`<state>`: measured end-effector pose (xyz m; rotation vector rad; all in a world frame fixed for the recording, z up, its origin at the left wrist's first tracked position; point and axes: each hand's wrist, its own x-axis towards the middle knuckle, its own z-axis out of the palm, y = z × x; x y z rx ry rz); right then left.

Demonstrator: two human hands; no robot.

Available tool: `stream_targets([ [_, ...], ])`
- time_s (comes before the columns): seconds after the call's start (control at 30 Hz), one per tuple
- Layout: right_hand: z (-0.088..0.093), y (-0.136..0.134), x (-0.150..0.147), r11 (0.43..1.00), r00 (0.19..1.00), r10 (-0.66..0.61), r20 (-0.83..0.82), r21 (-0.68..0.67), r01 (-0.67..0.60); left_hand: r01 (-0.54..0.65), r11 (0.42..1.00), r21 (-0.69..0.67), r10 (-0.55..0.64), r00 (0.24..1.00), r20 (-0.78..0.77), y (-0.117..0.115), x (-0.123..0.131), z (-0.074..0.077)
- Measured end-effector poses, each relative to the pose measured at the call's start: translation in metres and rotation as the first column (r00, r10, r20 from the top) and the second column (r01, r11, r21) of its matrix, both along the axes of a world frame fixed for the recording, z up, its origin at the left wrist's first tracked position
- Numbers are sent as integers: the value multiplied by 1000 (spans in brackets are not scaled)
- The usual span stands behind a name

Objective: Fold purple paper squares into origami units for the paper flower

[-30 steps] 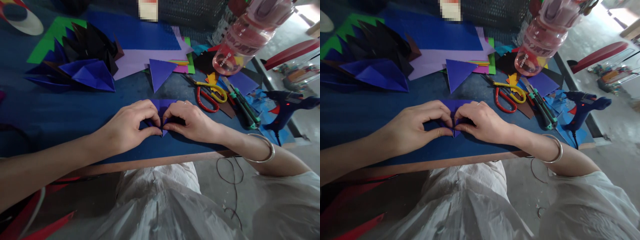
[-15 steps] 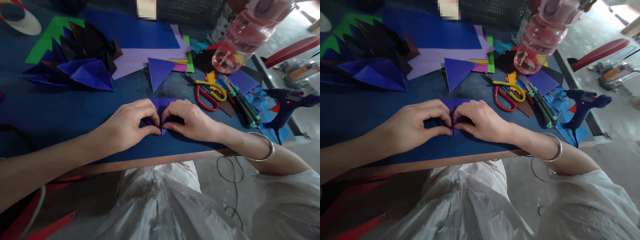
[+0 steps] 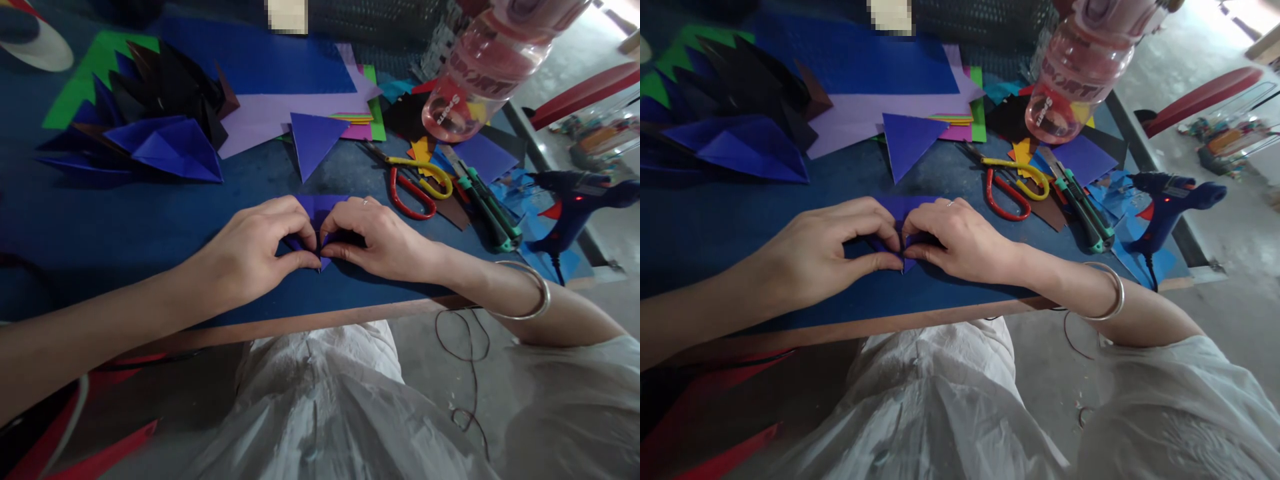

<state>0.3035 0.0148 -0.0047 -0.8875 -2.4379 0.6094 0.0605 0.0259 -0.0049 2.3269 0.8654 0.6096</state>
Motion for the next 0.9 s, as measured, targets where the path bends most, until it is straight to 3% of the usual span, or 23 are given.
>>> stream_targets([
  [0.37, 1, -1, 0, 1000, 1000, -9, 16, -15, 9, -11, 1000, 3, 11, 1000, -15, -1, 0, 0],
  [0.57, 1, -2, 0, 1000, 1000, -11, 19, -6, 11, -20, 997, 71, 21, 1000, -15, -5, 0, 0],
  [0.9, 0, -2, -1, 1000, 1000, -14, 18, 3, 14, 59, 998, 29, -58, 998, -19, 3, -2, 1],
])
